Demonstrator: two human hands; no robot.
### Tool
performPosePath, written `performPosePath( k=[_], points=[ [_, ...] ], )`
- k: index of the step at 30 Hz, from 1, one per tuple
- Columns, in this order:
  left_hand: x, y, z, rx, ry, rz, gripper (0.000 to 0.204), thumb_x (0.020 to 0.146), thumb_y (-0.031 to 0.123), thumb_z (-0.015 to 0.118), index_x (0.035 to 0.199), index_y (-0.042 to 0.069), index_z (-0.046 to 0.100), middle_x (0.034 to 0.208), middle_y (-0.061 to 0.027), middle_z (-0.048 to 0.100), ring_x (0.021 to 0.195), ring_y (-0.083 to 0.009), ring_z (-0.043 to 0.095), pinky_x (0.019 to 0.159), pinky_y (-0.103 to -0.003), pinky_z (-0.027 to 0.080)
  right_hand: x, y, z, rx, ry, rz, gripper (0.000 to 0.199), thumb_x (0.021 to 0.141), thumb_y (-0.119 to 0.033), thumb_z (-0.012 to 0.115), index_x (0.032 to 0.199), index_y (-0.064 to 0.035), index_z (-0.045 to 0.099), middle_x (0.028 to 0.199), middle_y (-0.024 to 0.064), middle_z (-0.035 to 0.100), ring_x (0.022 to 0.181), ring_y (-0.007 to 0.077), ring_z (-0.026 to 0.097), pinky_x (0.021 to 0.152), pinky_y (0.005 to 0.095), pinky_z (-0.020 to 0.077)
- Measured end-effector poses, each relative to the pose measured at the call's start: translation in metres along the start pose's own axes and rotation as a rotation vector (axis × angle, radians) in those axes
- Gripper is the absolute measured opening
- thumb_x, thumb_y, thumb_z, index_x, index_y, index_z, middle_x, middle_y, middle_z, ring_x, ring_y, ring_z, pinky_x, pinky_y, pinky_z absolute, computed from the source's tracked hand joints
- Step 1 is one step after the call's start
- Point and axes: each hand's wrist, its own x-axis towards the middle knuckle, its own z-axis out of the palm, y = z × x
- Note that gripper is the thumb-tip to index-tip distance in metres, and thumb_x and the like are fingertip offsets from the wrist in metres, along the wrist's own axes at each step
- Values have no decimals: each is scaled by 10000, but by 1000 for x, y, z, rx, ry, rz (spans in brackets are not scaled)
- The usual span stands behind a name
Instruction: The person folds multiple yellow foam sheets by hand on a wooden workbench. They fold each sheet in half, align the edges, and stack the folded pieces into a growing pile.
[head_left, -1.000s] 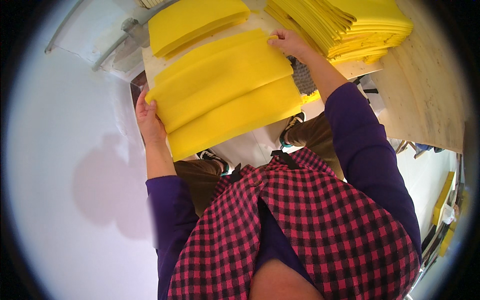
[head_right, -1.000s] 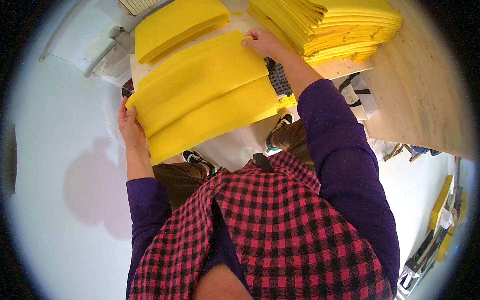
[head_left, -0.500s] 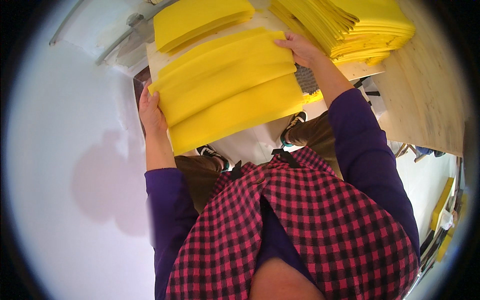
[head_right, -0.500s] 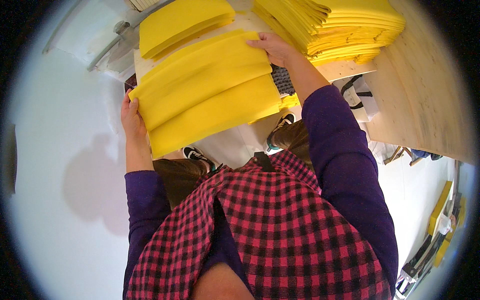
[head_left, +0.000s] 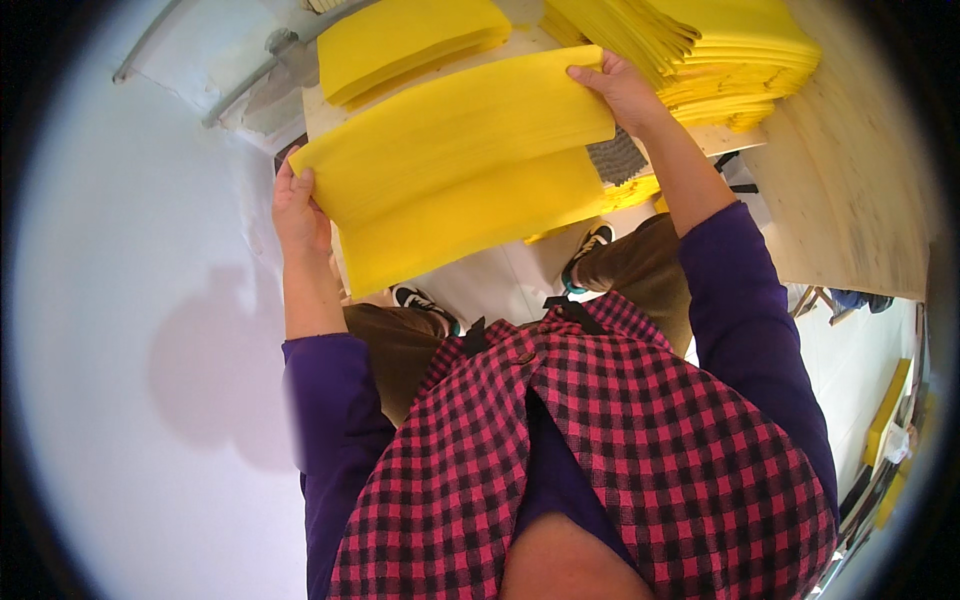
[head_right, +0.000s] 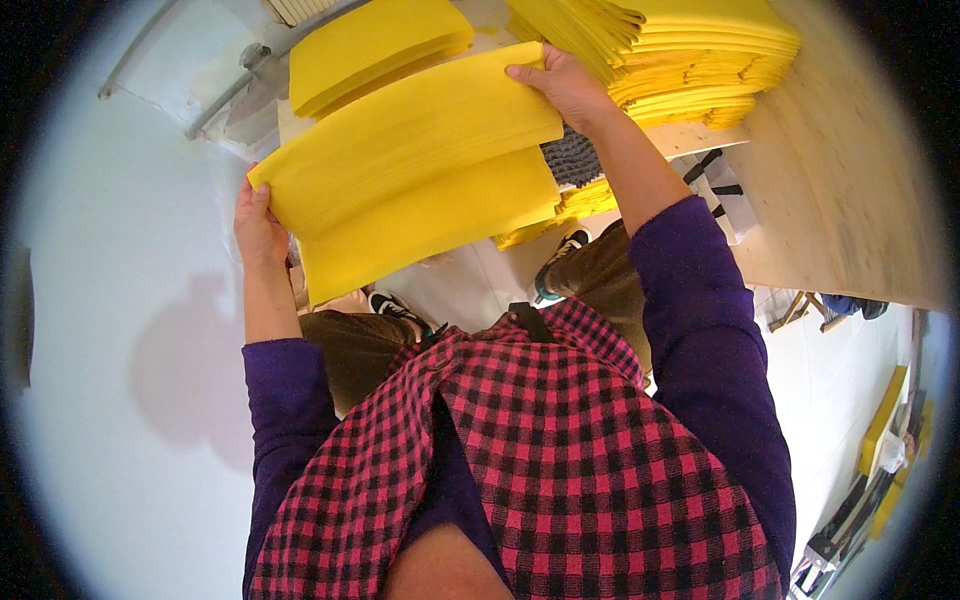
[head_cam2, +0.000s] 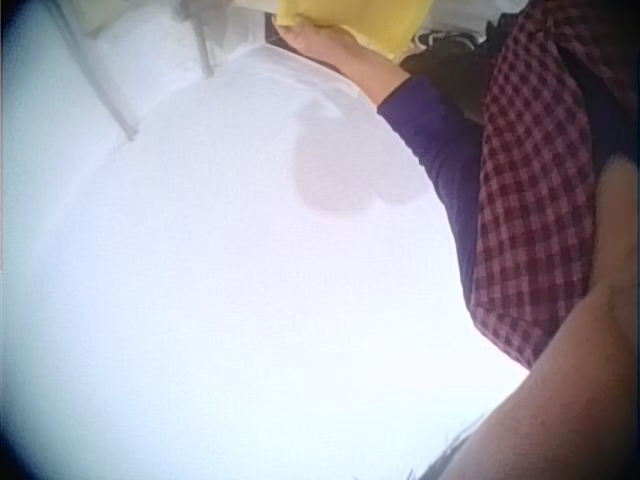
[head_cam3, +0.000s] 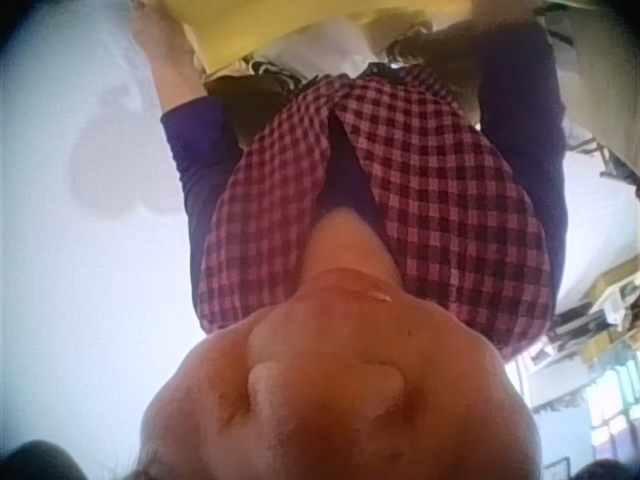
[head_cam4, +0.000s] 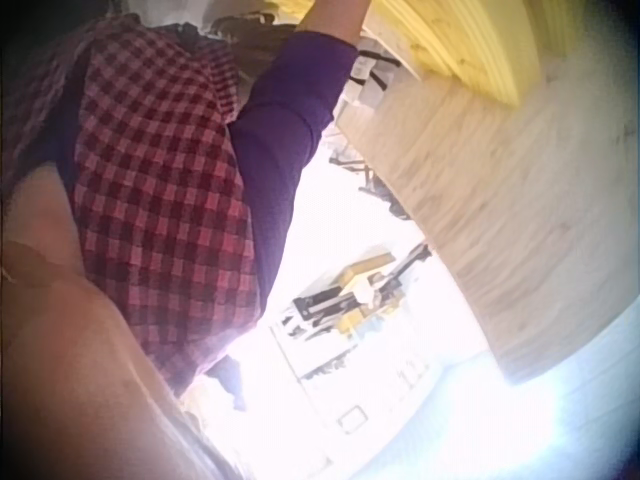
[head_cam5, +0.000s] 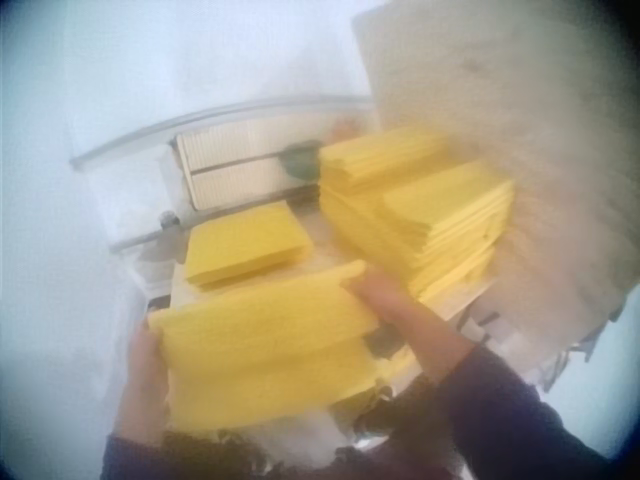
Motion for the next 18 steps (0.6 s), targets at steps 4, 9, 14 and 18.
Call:
performPosePath(
  k=[4,9,14,18],
  points=[
    [0,11,7,-29,-60,-36,350,942,31,471,1287,-23,437,1187,-117,584,1098,-205,567,948,-320,465,-16,-20,-1,2,-3,-6,276,903,-122,629,1155,-30,565,1068,61,647,936,139,634,814,272,529],
    [0,19,14,-30,-58,-59,322,925,29,514,1241,-30,488,1166,-115,611,1047,-202,601,913,-316,484,-46,-40,-10,62,5,-64,286,876,-109,659,1134,-10,586,1023,84,670,862,134,654,754,267,544],
    [-2,25,33,9,-177,-97,271,910,26,550,1177,-18,552,1098,-100,652,980,-183,632,875,-302,499,-84,-56,-29,-82,123,-95,276,872,-107,664,1120,-9,596,999,67,674,844,121,649,750,258,534],
    [-6,23,68,8,-286,-95,240,903,19,558,1141,-7,579,1084,-89,658,974,-172,632,865,-297,499,-124,-69,-55,-79,228,-135,258,877,-96,657,1114,-13,599,1000,57,677,846,116,647,763,251,525]
  ],
)
